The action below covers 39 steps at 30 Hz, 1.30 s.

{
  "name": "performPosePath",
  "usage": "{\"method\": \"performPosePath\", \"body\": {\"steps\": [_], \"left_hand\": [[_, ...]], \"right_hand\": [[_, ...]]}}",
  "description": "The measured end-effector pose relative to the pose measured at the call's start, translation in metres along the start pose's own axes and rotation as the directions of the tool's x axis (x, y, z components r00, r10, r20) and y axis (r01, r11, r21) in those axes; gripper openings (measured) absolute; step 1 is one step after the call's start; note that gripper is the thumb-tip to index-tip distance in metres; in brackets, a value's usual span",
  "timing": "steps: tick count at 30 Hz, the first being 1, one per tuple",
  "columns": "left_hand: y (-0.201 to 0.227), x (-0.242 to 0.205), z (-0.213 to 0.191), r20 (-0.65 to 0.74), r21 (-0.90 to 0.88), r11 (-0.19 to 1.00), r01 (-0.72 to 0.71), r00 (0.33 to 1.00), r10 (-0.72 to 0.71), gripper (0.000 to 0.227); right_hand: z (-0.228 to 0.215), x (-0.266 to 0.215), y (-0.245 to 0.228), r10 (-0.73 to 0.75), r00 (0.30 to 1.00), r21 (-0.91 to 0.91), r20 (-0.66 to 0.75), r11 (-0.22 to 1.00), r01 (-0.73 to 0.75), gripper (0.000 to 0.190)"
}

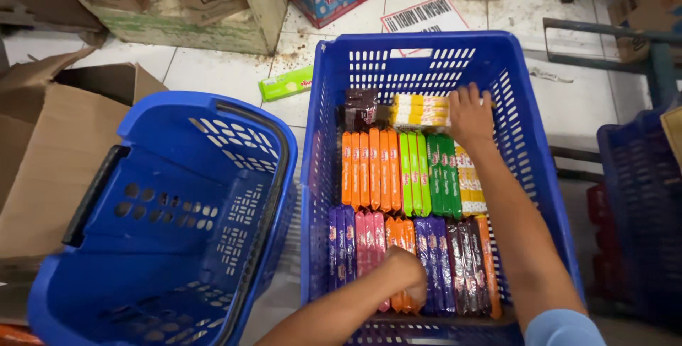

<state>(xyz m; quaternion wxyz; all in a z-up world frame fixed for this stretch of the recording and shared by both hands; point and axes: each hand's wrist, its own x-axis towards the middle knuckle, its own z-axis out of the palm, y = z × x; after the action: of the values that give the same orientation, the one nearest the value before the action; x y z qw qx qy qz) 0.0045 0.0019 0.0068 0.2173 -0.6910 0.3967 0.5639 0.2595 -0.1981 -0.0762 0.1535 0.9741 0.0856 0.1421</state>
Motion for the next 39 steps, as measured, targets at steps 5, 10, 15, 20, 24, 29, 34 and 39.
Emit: {"method": "performPosePath", "body": {"steps": [5, 10, 15, 20, 24, 29, 34, 39], "left_hand": [[-0.002, 0.037, 0.004, -0.144, -0.105, 0.994, -0.019, 0.990, 0.004, 0.077], [-0.012, 0.062, 0.017, -0.160, -0.356, 0.915, -0.191, 0.977, 0.141, 0.075], [-0.026, 0.143, 0.032, -0.304, -0.173, 0.970, -0.170, 0.946, 0.111, 0.074], [-0.019, 0.043, 0.017, -0.630, -0.205, 0.847, -0.490, 0.728, 0.269, 0.050], [0.031, -0.045, 0.003, -0.774, -0.228, 0.665, -0.711, 0.546, 0.319, 0.041], [0.086, -0.052, -0.021, -0.919, 0.247, 0.672, -0.698, 0.052, 0.392, 0.045], [0.139, -0.050, -0.017, -0.759, 0.337, 0.745, -0.576, 0.302, 0.576, 0.075], [0.146, -0.039, -0.016, -0.711, 0.391, 0.821, -0.416, 0.430, 0.556, 0.078]], "right_hand": [[-0.068, -0.023, -0.002, -0.185, 0.977, -0.058, -0.105, 0.982, 0.180, 0.067], [-0.177, -0.086, 0.012, -0.070, 0.996, 0.181, -0.050, 0.980, 0.078, 0.077], [-0.308, -0.191, 0.050, 0.185, 0.921, 0.463, 0.343, 0.820, -0.337, 0.082], [-0.354, -0.345, 0.116, 0.388, 0.765, 0.660, 0.514, 0.391, -0.642, 0.087], [-0.379, -0.467, 0.165, 0.530, 0.596, 0.587, 0.603, 0.212, -0.782, 0.081], [-0.335, -0.588, 0.212, 0.622, 0.405, 0.325, 0.670, 0.245, -0.913, 0.080], [-0.233, -0.639, 0.203, 0.649, 0.201, 0.078, 0.734, 0.214, -0.974, 0.092], [-0.111, -0.668, 0.176, 0.725, 0.197, 0.040, 0.661, 0.227, -0.973, 0.089]]}}
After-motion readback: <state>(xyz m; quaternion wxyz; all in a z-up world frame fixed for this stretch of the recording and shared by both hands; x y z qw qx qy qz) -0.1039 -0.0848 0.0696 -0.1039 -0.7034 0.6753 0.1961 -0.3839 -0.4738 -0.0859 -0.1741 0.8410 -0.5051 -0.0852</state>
